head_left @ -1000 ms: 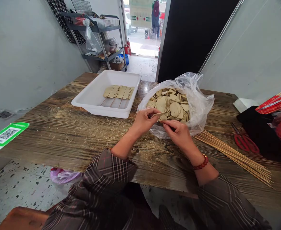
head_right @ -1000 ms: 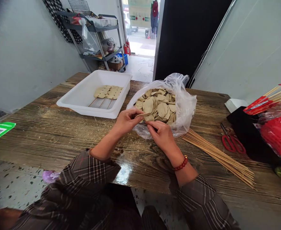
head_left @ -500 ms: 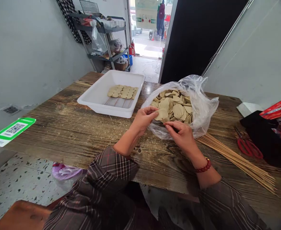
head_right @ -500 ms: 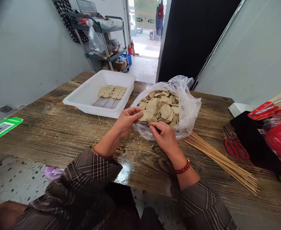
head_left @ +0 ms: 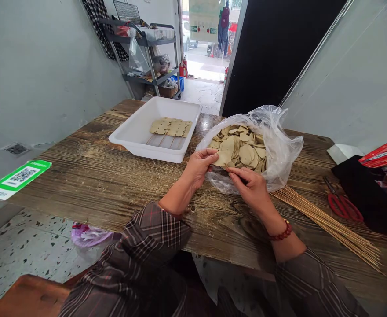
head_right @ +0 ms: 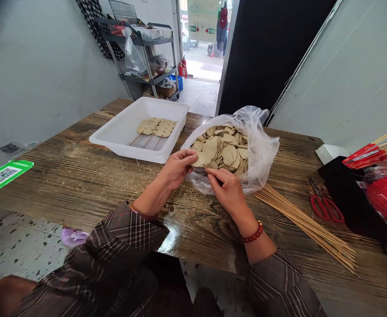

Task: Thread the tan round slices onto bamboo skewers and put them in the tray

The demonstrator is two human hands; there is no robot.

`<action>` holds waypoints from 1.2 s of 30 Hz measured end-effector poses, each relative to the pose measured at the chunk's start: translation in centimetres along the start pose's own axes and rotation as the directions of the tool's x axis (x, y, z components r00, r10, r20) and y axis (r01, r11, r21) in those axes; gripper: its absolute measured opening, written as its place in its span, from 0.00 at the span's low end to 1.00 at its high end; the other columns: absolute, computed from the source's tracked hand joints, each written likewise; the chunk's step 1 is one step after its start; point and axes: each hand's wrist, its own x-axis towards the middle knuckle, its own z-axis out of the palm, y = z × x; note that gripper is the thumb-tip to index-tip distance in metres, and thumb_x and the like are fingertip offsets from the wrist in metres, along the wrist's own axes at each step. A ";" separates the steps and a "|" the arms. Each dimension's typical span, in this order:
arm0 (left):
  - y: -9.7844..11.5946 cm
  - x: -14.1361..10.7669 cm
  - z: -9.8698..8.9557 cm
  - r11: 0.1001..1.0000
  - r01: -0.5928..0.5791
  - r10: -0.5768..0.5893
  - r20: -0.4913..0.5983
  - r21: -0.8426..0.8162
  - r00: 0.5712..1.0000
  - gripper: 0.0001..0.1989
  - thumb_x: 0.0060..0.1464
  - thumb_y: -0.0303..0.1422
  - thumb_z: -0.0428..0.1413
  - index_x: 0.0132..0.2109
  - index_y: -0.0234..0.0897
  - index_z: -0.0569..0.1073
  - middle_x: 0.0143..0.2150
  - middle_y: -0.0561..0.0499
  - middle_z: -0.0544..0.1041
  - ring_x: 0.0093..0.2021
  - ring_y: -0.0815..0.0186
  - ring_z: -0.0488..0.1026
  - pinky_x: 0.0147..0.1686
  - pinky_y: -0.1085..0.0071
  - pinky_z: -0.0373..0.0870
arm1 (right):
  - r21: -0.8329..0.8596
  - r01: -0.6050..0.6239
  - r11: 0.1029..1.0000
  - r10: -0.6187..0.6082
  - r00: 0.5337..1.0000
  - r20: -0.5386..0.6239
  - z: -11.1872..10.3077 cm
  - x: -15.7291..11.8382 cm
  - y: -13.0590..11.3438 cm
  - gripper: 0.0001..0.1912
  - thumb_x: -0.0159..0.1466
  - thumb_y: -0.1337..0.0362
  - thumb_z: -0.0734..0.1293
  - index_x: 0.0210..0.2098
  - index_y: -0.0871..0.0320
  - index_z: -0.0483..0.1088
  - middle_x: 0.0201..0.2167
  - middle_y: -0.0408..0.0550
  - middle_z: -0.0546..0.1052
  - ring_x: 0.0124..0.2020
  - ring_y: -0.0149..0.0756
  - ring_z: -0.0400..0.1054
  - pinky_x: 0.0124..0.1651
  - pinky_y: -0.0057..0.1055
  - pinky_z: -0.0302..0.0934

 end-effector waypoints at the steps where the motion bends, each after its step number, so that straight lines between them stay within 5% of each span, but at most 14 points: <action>1: 0.0 0.0 0.0 1.000 0.012 -0.012 0.002 -0.014 1.000 0.15 0.33 0.33 0.68 0.30 0.33 0.74 0.26 0.55 0.72 0.24 0.75 0.64 0.19 0.77 0.52 | 0.001 0.000 1.000 0.000 1.000 0.000 0.0 0.0 0.0 0.12 0.66 0.65 0.63 0.43 0.56 0.79 0.36 0.50 0.81 0.37 0.38 0.75 0.42 0.35 0.68; 26: -0.3 -0.3 0.5 0.978 0.135 -0.140 -0.021 -0.159 0.990 0.10 0.39 0.26 0.66 0.29 0.31 0.72 0.24 0.55 0.72 0.22 0.75 0.67 0.19 0.78 0.60 | -0.007 0.012 1.000 -0.012 1.000 -0.020 0.1 0.1 -0.3 0.11 0.66 0.66 0.63 0.39 0.57 0.78 0.32 0.49 0.80 0.33 0.37 0.73 0.37 0.33 0.66; 36: -0.3 -0.6 0.6 1.000 -0.016 0.015 -0.006 -0.025 1.000 0.11 0.39 0.31 0.66 0.30 0.32 0.73 0.24 0.55 0.72 0.23 0.75 0.66 0.20 0.79 0.59 | -0.002 -0.026 1.000 0.025 0.999 -0.031 0.0 0.2 -0.4 0.10 0.65 0.65 0.64 0.38 0.56 0.79 0.33 0.49 0.81 0.35 0.38 0.74 0.40 0.34 0.67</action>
